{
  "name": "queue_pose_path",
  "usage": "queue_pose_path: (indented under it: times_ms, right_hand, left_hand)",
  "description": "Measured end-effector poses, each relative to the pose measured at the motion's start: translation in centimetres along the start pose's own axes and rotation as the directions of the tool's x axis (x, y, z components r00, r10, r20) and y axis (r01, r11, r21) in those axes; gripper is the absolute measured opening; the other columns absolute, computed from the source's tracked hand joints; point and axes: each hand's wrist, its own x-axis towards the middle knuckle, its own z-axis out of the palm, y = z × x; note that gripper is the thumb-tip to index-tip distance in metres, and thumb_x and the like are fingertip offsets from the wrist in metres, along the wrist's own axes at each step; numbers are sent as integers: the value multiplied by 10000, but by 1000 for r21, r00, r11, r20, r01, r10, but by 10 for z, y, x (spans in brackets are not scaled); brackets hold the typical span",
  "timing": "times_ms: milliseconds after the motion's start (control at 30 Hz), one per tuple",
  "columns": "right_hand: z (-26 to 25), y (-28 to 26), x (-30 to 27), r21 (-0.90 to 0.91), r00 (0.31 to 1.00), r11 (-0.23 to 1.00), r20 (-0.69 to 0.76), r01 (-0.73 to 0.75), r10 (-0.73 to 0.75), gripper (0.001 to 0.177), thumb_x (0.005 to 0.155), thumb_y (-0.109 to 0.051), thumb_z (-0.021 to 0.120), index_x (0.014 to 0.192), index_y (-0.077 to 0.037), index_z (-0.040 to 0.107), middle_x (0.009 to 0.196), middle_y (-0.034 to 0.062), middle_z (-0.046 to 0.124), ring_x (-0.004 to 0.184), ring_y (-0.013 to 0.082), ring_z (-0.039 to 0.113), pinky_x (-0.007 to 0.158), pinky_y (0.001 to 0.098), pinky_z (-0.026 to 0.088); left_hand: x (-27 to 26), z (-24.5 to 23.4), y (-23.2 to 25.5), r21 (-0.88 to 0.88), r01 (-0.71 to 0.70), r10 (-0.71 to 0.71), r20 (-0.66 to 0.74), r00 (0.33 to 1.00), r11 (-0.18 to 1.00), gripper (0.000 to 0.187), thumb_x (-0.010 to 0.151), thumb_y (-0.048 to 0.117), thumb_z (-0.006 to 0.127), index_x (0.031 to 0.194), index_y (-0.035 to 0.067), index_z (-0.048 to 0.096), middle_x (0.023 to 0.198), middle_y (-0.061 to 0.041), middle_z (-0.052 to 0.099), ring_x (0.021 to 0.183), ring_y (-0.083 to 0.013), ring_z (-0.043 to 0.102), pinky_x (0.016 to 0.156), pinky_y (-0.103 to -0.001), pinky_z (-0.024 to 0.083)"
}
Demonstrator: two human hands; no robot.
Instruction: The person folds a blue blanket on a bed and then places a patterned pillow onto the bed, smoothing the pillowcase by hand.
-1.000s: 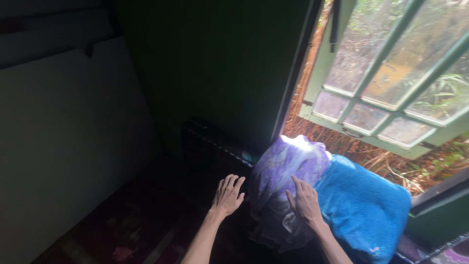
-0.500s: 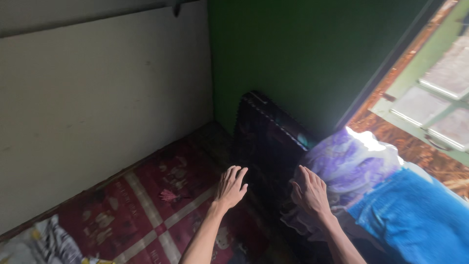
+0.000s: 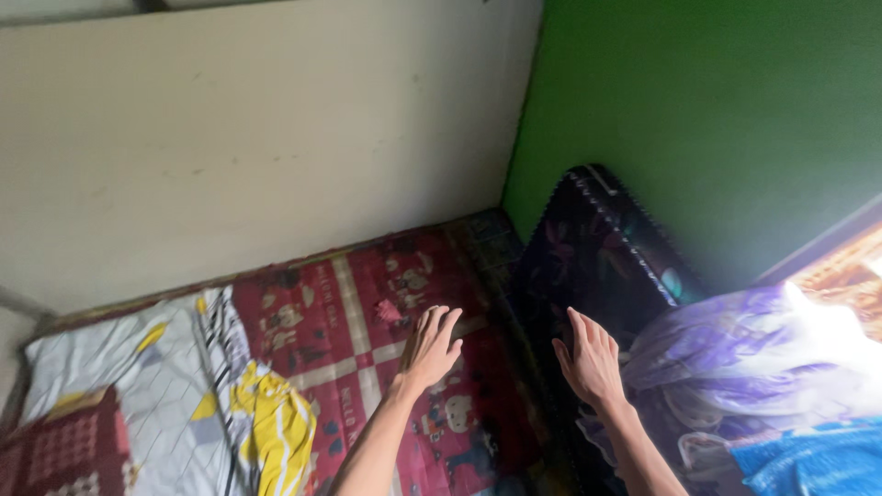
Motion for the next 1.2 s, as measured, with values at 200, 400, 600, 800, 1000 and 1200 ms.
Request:
queue_pose_path:
  times_ms: [200, 400, 600, 800, 1000, 1200]
  right_hand:
    - [19, -25, 2, 77, 995, 993, 34, 89, -92, 689, 928, -351, 633, 1510, -75, 388, 1442, 159, 516, 1330, 352, 486, 1079, 500, 382]
    - [32, -46, 19, 83, 987, 985, 51, 150, -154, 687, 934, -358, 638, 1515, -83, 394, 1429, 164, 525, 1312, 353, 496, 1083, 496, 390]
    - [51, -76, 29, 94, 968, 971, 101, 221, -230, 706, 932, -366, 646, 1519, -73, 386, 1430, 174, 512, 1307, 366, 490, 1076, 503, 382]
    - [66, -133, 36, 128, 943, 946, 112, 299, -313, 712, 928, -375, 643, 1525, -86, 385, 1437, 160, 509, 1308, 361, 493, 1082, 488, 389]
    - [81, -198, 34, 169, 922, 927, 148, 334, -359, 708, 924, -361, 658, 1523, -91, 395, 1447, 163, 501, 1323, 369, 475, 1101, 502, 369]
    - [114, -273, 19, 213, 868, 862, 95, 461, -488, 717, 889, -332, 677, 1509, -88, 411, 1501, 165, 476, 1358, 376, 452, 1108, 509, 361]
  left_hand:
    - [-38, -19, -14, 78, 118, -120, 10, 993, 990, 622, 877, 219, 722, 1436, 87, 483, 1406, -154, 487, 1306, -353, 466, 1101, -475, 380]
    - [-55, -41, -35, 127, 186, -180, -61, 982, 974, 630, 888, 223, 713, 1455, 97, 469, 1404, -158, 489, 1273, -345, 483, 1100, -475, 385]
    - [-94, -67, -65, 175, 230, -203, -159, 966, 957, 628, 871, 230, 718, 1434, 91, 479, 1380, -171, 496, 1266, -357, 488, 1077, -483, 394]
    - [-140, -105, -96, 183, 360, -326, -190, 926, 915, 591, 890, 231, 702, 1423, 95, 486, 1370, -171, 498, 1250, -369, 497, 1058, -487, 402]
    - [-191, -152, -125, 241, 437, -373, -270, 888, 866, 603, 874, 246, 716, 1415, 104, 491, 1346, -169, 510, 1224, -372, 507, 1041, -508, 400]
    - [-266, -188, -160, 241, 524, -437, -334, 835, 817, 604, 863, 248, 737, 1399, 98, 501, 1282, -171, 532, 1200, -366, 518, 1010, -500, 420]
